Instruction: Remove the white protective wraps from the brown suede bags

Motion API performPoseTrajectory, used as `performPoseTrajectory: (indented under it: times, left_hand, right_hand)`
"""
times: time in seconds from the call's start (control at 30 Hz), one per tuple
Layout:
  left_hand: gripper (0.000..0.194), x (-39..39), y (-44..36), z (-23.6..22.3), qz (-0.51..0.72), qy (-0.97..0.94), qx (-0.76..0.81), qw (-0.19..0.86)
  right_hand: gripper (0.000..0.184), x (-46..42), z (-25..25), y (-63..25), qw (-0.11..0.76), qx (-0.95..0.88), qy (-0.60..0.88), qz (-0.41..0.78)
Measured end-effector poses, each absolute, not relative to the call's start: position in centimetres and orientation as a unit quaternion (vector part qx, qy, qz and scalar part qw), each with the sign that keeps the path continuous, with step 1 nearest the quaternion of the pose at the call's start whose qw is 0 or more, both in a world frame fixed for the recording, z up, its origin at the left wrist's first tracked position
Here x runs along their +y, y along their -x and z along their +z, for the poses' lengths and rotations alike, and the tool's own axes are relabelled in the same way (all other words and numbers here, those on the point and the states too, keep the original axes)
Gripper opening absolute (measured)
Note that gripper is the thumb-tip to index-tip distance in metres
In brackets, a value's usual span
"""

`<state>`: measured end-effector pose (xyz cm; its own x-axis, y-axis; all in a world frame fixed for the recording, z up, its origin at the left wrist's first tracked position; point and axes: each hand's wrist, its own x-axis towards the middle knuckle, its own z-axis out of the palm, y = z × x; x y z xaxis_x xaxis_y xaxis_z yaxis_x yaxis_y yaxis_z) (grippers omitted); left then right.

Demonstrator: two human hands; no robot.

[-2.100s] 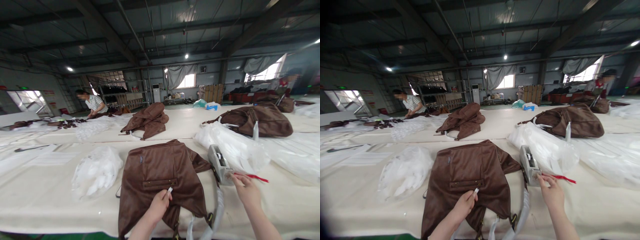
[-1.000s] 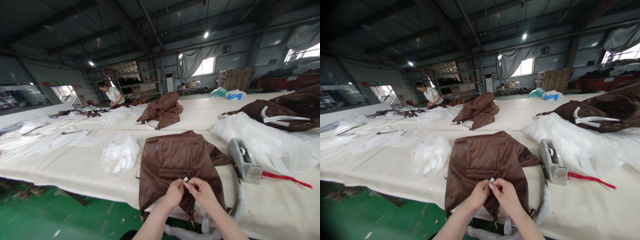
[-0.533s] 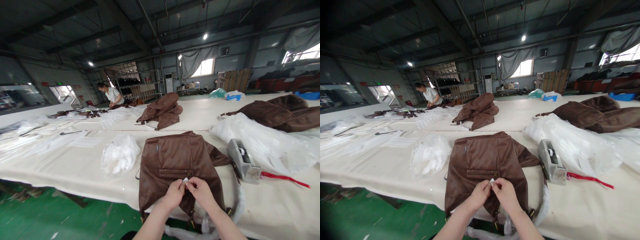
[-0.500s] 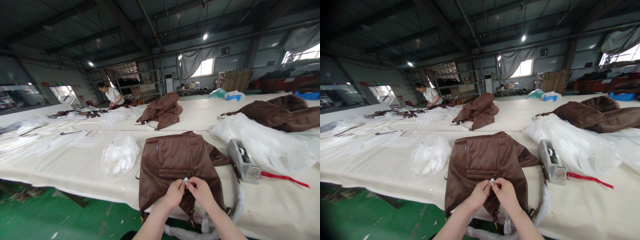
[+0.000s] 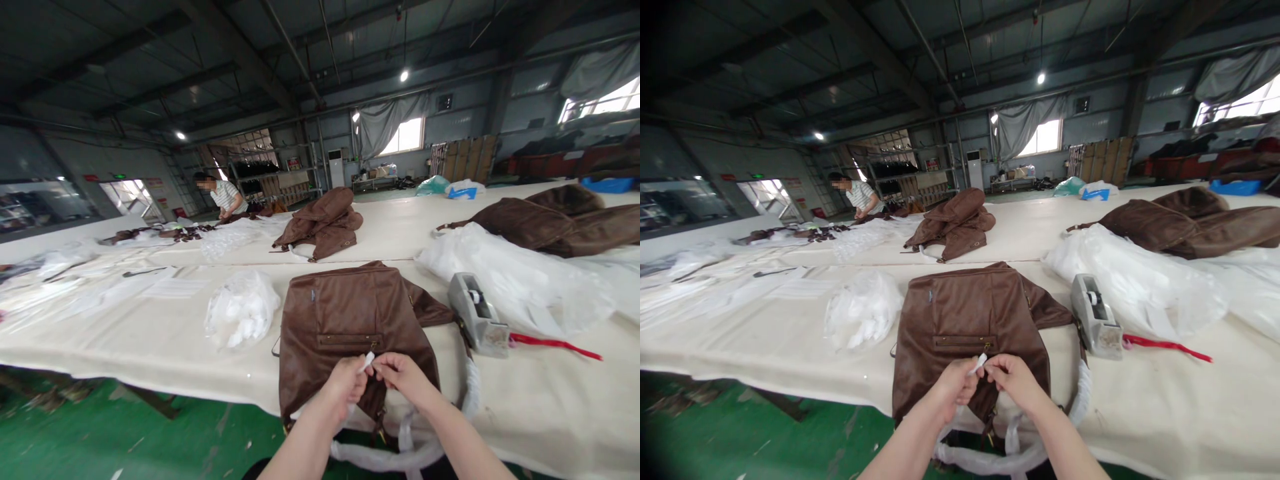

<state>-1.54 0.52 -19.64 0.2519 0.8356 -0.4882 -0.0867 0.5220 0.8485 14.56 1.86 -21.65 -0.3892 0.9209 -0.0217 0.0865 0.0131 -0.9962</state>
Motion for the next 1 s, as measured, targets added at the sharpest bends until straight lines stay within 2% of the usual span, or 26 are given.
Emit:
performPoseTrajectory:
  times: [0.1,0.23,0.33,0.43,0.53,0.67,0.83,0.93,1.0]
  left_hand:
    - [0.023,0.1,1.9,-18.8,0.278,-0.305,0.459,0.787]
    - [0.029,-0.3,1.5,-18.3,0.255,-0.215,0.387,0.86]
    - [0.032,-0.7,0.7,-18.2,0.249,-0.208,0.397,0.859]
    - [0.033,-1.0,-0.3,-18.4,0.272,-0.269,0.444,0.81]
    - [0.036,-1.1,-0.8,-18.9,0.337,-0.402,0.529,0.667]
    - [0.032,-1.3,-0.4,-19.2,0.388,-0.64,0.575,0.33]
    - [0.03,-2.8,0.0,-19.4,0.235,-0.754,0.609,0.082]
    - [0.045,-3.3,-0.4,-20.1,0.131,-0.782,0.609,-0.028]
    - [0.053,-3.4,-0.8,-20.6,0.087,-0.789,0.603,-0.077]
  right_hand:
    - [0.023,1.8,-21.5,-14.7,0.369,-0.595,0.406,0.588]
    - [0.019,2.2,-21.9,-14.3,0.37,-0.58,0.427,0.588]
    - [0.023,2.6,-22.4,-13.9,0.363,-0.567,0.446,0.59]
    - [0.034,2.8,-22.7,-13.7,0.361,-0.554,0.467,0.587]
    - [0.037,2.9,-23.0,-13.8,0.368,-0.552,0.479,0.575]
    - [0.035,2.8,-23.2,-14.1,0.381,-0.54,0.492,0.566]
    - [0.039,1.6,-22.4,-14.6,0.405,-0.516,0.515,0.551]
    - [0.05,0.3,-20.8,-14.8,0.409,-0.523,0.53,0.527]
    - [0.054,-0.4,-19.5,-14.9,0.406,-0.559,0.549,0.47]
